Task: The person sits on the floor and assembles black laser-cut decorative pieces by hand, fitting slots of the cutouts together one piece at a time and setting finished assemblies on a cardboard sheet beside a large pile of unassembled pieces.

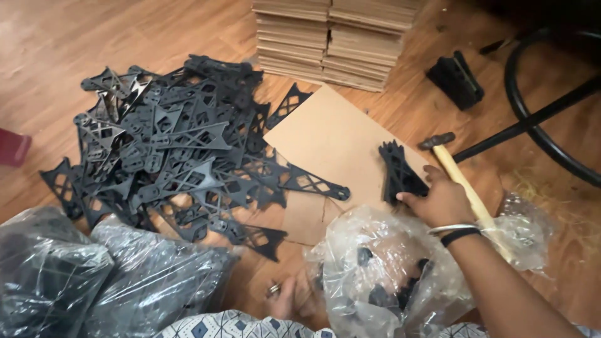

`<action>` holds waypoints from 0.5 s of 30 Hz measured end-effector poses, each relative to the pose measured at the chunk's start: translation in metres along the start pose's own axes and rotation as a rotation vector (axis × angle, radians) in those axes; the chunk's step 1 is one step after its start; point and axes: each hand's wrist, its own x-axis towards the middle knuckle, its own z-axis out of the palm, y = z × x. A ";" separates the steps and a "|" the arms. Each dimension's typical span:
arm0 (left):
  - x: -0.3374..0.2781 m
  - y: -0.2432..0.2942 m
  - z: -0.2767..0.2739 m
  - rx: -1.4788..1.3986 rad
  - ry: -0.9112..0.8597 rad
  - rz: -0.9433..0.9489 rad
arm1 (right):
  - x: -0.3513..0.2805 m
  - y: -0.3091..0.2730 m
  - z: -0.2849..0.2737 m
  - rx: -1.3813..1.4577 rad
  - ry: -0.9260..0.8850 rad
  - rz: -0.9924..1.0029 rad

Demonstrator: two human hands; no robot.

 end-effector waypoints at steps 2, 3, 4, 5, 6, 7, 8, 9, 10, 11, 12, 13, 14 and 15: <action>0.005 -0.008 0.002 0.168 0.020 0.018 | 0.002 0.003 0.002 0.010 -0.010 0.017; 0.008 -0.012 0.002 0.337 0.050 0.033 | 0.003 0.004 0.005 0.024 -0.027 0.030; 0.005 -0.007 0.002 0.338 0.048 0.032 | 0.002 0.003 0.003 0.023 -0.028 0.032; 0.002 -0.003 0.001 0.333 0.022 0.019 | 0.000 0.003 0.003 0.011 0.013 -0.021; 0.002 0.002 -0.004 0.332 0.000 0.010 | -0.002 0.001 0.005 0.006 0.052 -0.073; 0.005 -0.005 -0.006 0.338 0.002 0.011 | -0.004 -0.005 0.004 0.011 0.050 -0.071; 0.008 -0.011 -0.006 0.249 0.027 0.063 | -0.005 -0.009 0.000 -0.025 0.012 -0.020; 0.010 -0.016 -0.005 0.160 0.051 0.114 | -0.007 -0.013 -0.005 -0.061 -0.025 0.031; 0.007 -0.002 -0.008 0.168 0.043 0.125 | -0.007 -0.009 0.000 -0.053 -0.019 0.043; 0.002 0.013 -0.010 0.221 0.000 0.003 | -0.007 -0.005 0.004 -0.066 -0.009 0.032; 0.001 0.031 -0.015 0.277 -0.038 -0.114 | -0.005 -0.004 0.008 -0.071 0.002 0.018; -0.015 0.048 -0.039 0.288 -0.039 -0.098 | -0.006 -0.010 0.004 -0.057 0.010 0.028; -0.040 0.063 -0.047 0.254 -0.074 -0.063 | -0.006 -0.011 -0.003 -0.079 -0.021 0.069; -0.066 0.081 -0.048 0.220 -0.108 -0.028 | -0.005 -0.013 -0.009 -0.101 -0.052 0.110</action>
